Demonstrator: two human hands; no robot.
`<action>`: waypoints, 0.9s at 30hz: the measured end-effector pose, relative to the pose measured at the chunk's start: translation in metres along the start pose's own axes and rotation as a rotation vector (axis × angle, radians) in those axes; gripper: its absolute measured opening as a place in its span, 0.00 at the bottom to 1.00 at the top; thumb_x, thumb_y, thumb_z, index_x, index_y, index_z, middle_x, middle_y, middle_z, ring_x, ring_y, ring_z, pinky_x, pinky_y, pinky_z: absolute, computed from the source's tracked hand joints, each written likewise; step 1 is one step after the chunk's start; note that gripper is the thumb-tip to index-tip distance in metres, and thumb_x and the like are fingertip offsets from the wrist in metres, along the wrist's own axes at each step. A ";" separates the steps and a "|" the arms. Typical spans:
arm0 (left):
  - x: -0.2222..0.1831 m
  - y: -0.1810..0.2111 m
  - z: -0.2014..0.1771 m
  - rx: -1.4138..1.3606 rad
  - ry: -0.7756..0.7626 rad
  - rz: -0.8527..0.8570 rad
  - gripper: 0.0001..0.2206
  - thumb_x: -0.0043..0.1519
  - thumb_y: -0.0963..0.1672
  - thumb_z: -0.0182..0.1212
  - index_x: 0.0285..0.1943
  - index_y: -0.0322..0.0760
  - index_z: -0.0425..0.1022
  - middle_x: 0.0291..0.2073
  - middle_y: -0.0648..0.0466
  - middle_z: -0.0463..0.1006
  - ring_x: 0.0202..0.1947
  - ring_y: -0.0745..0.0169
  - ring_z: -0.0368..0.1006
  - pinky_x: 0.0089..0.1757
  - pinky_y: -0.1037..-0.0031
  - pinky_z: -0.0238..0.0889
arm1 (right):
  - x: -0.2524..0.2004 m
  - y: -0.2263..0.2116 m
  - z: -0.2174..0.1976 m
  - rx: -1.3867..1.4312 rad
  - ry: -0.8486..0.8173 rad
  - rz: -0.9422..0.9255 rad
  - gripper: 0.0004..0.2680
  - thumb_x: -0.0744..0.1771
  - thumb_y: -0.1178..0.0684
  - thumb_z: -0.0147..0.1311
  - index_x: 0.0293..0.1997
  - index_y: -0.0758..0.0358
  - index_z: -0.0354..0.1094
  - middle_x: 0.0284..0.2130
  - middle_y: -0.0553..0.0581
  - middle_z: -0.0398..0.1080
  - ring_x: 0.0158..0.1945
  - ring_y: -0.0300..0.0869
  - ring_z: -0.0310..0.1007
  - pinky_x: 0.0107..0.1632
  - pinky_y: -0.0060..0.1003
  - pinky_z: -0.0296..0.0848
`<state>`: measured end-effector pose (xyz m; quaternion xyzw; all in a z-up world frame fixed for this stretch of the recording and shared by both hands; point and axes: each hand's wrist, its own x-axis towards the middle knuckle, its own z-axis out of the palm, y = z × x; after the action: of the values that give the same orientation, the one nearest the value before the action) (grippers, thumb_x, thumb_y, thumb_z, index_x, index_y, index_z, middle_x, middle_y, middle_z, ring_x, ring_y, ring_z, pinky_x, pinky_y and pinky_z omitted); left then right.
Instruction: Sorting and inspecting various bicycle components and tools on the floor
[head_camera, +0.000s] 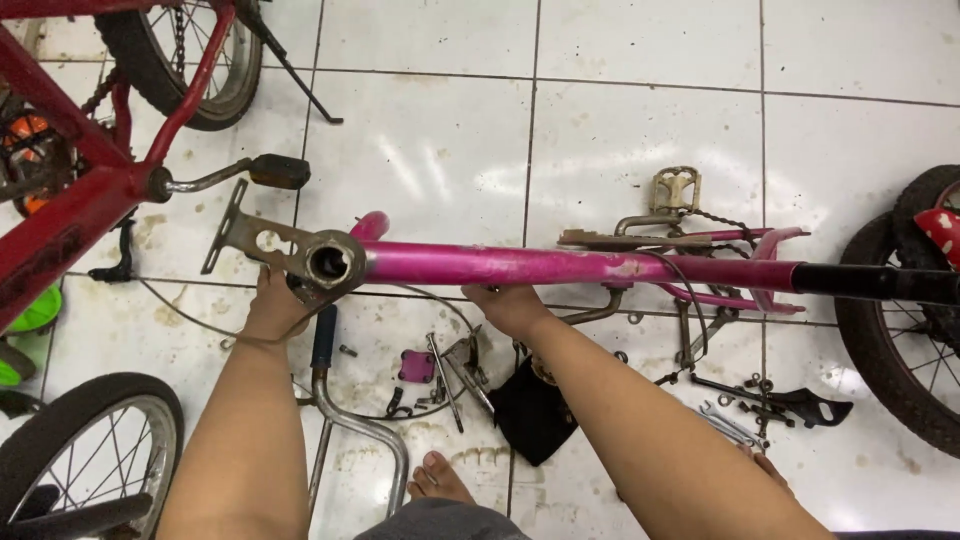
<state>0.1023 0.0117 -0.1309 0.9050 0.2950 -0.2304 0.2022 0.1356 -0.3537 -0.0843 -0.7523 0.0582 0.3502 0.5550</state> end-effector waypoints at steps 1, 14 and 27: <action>0.002 -0.001 0.005 0.002 -0.004 0.008 0.46 0.60 0.50 0.64 0.80 0.27 0.38 0.75 0.31 0.40 0.72 0.23 0.48 0.65 0.40 0.54 | -0.003 -0.003 0.001 0.003 0.008 0.003 0.13 0.67 0.44 0.54 0.49 0.62 0.73 0.32 0.57 0.73 0.41 0.44 0.74 0.49 0.41 0.73; 0.015 -0.051 0.039 0.090 0.083 -0.031 0.32 0.60 0.50 0.57 0.72 0.32 0.56 0.65 0.36 0.59 0.65 0.32 0.59 0.59 0.39 0.57 | 0.007 -0.002 -0.001 -0.170 -0.117 -0.053 0.16 0.68 0.43 0.55 0.57 0.60 0.70 0.40 0.62 0.75 0.50 0.49 0.76 0.60 0.41 0.70; -0.012 -0.091 0.057 0.123 0.104 0.041 0.19 0.66 0.41 0.49 0.66 0.25 0.66 0.50 0.34 0.75 0.58 0.31 0.70 0.56 0.43 0.63 | 0.015 0.009 0.012 -0.130 -0.006 0.031 0.17 0.64 0.32 0.61 0.50 0.50 0.75 0.35 0.49 0.77 0.48 0.38 0.77 0.57 0.34 0.72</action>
<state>0.0197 0.0450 -0.1916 0.9323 0.2718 -0.1966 0.1353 0.1371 -0.3422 -0.1020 -0.7847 0.0454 0.3641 0.4996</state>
